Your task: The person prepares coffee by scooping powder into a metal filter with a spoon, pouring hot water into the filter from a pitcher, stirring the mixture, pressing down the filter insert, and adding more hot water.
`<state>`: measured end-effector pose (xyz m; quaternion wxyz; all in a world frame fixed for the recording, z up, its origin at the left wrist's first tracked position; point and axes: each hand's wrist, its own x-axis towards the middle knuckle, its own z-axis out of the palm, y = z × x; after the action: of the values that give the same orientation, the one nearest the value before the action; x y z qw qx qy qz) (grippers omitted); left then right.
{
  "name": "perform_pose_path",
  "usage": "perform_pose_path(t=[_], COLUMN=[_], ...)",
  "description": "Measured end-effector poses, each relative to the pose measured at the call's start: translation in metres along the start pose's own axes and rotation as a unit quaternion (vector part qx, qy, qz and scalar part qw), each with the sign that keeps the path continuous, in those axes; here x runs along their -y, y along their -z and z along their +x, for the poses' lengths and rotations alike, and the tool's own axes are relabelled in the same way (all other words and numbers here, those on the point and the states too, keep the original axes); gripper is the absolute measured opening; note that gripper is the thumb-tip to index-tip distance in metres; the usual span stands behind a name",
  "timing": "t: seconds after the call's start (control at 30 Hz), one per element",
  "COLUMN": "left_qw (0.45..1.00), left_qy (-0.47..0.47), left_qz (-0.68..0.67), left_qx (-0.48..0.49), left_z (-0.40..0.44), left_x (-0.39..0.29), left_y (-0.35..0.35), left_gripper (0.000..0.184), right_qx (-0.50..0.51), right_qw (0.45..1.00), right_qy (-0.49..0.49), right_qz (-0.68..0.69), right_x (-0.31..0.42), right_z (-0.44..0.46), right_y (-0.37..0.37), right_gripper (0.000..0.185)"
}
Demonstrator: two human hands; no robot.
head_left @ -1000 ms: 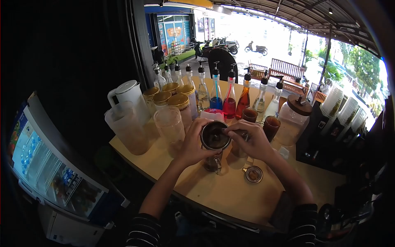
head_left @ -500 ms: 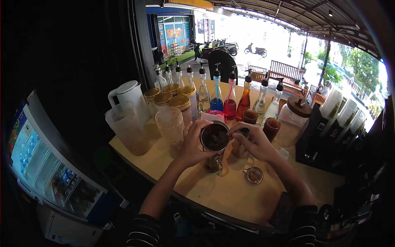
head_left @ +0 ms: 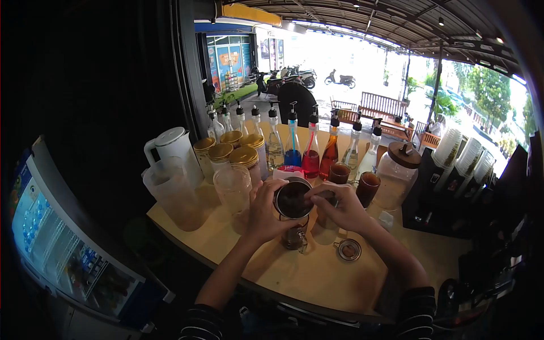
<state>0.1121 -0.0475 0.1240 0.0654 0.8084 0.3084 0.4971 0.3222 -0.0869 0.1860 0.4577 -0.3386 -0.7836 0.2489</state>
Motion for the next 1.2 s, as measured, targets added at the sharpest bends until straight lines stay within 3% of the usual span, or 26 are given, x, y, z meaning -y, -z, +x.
perform_pose_path(t=[0.1,0.2,0.27,0.43,0.5,0.57,0.7,0.77,0.83,0.97,1.07,1.2], left_qw=[0.999,0.998,0.997,0.992,0.990,0.987,0.987,0.992,0.993,0.998,0.996,0.996], left_qy=[0.030,-0.037,-0.069,-0.067,-0.065,-0.051,-0.039,-0.048,-0.047,-0.051,-0.047,-0.047], left_qz=[0.003,0.047,0.041,-0.043,-0.058,-0.083,-0.106,-0.092,-0.096,-0.037,-0.067,-0.045], left_qx=[-0.019,-0.010,0.017,0.094,0.115,0.124,0.111,0.070,0.053,0.026,0.048,0.061], left_z=[0.001,0.003,0.006,0.019,0.021,0.023,0.023,0.022,0.020,0.016,0.016,0.015], left_x=[0.004,0.009,0.012,0.022,0.023,0.024,0.022,0.024,0.021,0.016,0.018,0.016], left_y=[-0.002,0.001,0.004,0.013,0.015,0.014,0.012,0.007,0.007,0.010,0.012,0.017], left_gripper=[0.085,0.086,0.085,0.084,0.084,0.084,0.084,0.084,0.083,0.085,0.085,0.085], right_qx=[0.030,0.015,0.086,0.081,0.091,0.049,-0.020,-0.025,0.016,0.019,0.074,0.085], right_qw=[0.999,0.999,0.994,0.993,0.990,0.993,0.998,0.995,0.991,0.997,0.995,0.993], right_qy=[0.011,-0.030,0.002,-0.044,0.032,0.016,-0.015,0.028,0.010,-0.050,0.031,0.026], right_qz=[-0.034,-0.007,-0.071,-0.075,-0.103,-0.109,-0.065,-0.097,-0.129,-0.055,-0.056,-0.082], right_x=[0.000,0.003,0.002,0.011,0.007,0.012,0.011,0.009,0.016,0.022,0.011,0.018], right_z=[0.001,0.003,0.005,0.010,0.011,0.013,0.014,0.012,0.011,0.015,0.015,0.023], right_y=[-0.001,0.004,0.012,0.021,0.017,0.016,0.005,0.000,0.001,0.003,0.005,0.021], right_gripper=[0.014,0.014,0.013,0.012,0.013,0.013,0.014,0.013,0.009,0.011,0.010,0.013])
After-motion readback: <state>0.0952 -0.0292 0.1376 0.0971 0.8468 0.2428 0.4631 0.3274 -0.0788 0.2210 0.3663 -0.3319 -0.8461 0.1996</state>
